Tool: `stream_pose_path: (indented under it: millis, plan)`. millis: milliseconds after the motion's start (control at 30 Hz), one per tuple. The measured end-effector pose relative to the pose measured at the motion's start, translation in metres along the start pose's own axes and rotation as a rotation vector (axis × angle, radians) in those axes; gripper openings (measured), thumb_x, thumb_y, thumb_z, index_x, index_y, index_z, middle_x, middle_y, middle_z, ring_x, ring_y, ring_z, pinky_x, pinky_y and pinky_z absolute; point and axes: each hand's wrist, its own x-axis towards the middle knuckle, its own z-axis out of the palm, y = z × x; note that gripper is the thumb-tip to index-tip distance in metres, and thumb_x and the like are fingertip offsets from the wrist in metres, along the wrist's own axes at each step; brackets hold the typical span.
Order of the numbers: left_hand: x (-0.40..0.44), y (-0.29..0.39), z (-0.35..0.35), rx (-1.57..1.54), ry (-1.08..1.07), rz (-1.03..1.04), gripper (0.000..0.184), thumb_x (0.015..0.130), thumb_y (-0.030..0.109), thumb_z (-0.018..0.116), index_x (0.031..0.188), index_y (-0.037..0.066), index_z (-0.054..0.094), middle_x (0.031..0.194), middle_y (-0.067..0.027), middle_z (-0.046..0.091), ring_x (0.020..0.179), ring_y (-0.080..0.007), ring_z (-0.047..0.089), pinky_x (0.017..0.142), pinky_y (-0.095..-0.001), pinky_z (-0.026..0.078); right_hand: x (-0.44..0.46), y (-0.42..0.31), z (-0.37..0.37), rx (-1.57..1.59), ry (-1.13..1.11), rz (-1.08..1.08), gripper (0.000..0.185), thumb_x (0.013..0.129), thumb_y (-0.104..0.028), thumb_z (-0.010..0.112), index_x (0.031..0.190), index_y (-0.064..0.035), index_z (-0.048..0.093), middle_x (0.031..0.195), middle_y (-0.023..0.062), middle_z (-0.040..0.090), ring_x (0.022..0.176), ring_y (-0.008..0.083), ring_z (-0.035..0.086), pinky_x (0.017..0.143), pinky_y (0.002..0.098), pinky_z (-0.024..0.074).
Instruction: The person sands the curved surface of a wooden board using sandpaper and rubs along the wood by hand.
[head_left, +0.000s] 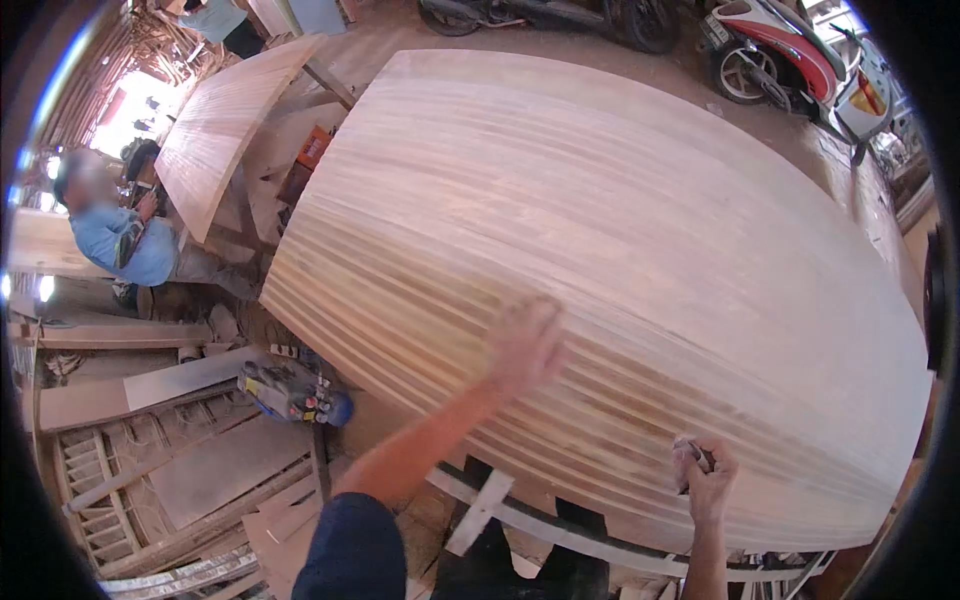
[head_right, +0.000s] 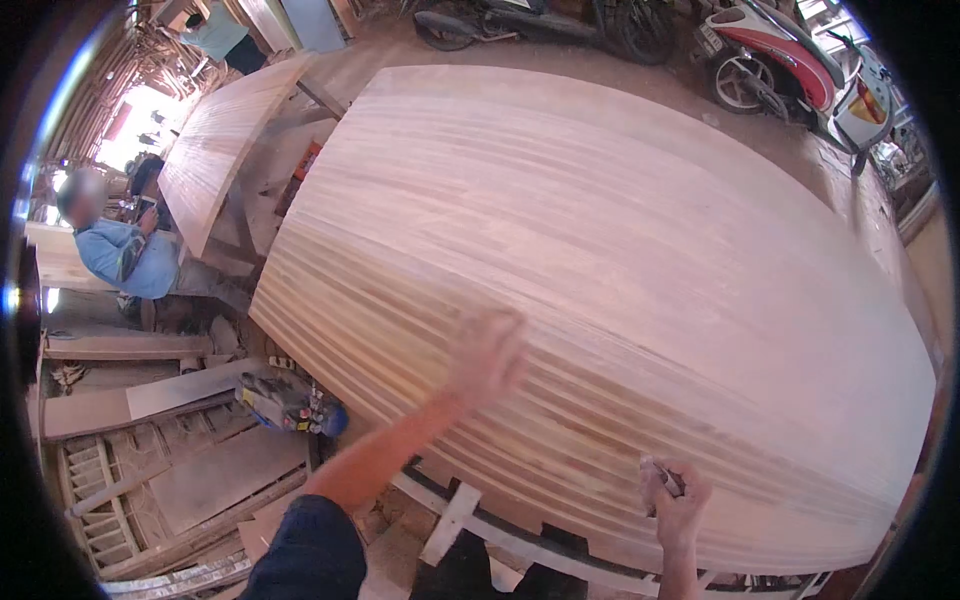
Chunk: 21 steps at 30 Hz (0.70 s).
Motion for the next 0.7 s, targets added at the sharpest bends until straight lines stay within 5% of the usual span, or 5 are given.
stream_pose_path:
  millis: [233,400,567,700]
  plan:
    - [-0.045,-0.257,-0.089,0.213,0.242,-0.066,0.037,0.089,0.021,0.062,0.122,0.005,0.063,0.125,-0.0148,0.061,0.122,-0.0350,0.054,0.109,-0.0549,0.035,0.007,-0.071,0.138,-0.021,-0.003,0.015,0.009,0.090,-0.009,0.074,0.092,-0.0009,0.072,0.064,-0.0024,0.060,0.055,0.0044,0.048,0.047,0.0228,0.0355]
    - [-0.071,-0.415,-0.135,0.313,0.231,-0.168,0.036,0.092,0.019,0.059,0.125,0.005,0.062,0.127,-0.0159,0.061,0.122,-0.0352,0.054,0.114,-0.0513,0.030,0.066,-0.136,0.270,-0.390,-0.090,-0.545,0.015,0.089,-0.016,0.076,0.097,-0.0037,0.075,0.077,0.0065,0.064,0.067,0.0129,0.056,0.060,0.0293,0.0441]
    - [-0.079,-0.487,-0.174,0.398,0.199,-0.225,0.035,0.096,0.020,0.053,0.128,0.005,0.059,0.129,-0.0165,0.060,0.122,-0.0345,0.054,0.113,-0.0509,0.030,0.138,-0.189,0.412,-0.418,-0.295,-0.757,0.016,0.090,-0.018,0.069,0.103,-0.0092,0.075,0.092,0.0092,0.071,0.083,0.0262,0.065,0.076,0.0379,0.0520]
    - [-0.102,-0.531,-0.146,0.341,0.242,-0.288,0.040,0.100,0.024,0.049,0.136,0.006,0.051,0.128,-0.0165,0.060,0.118,-0.0370,0.055,0.104,-0.0517,0.040,0.160,-0.198,0.468,-0.604,-0.361,-0.854,0.017,0.092,-0.017,0.065,0.104,-0.0099,0.075,0.097,0.0084,0.072,0.093,0.0278,0.065,0.084,0.0418,0.0514]
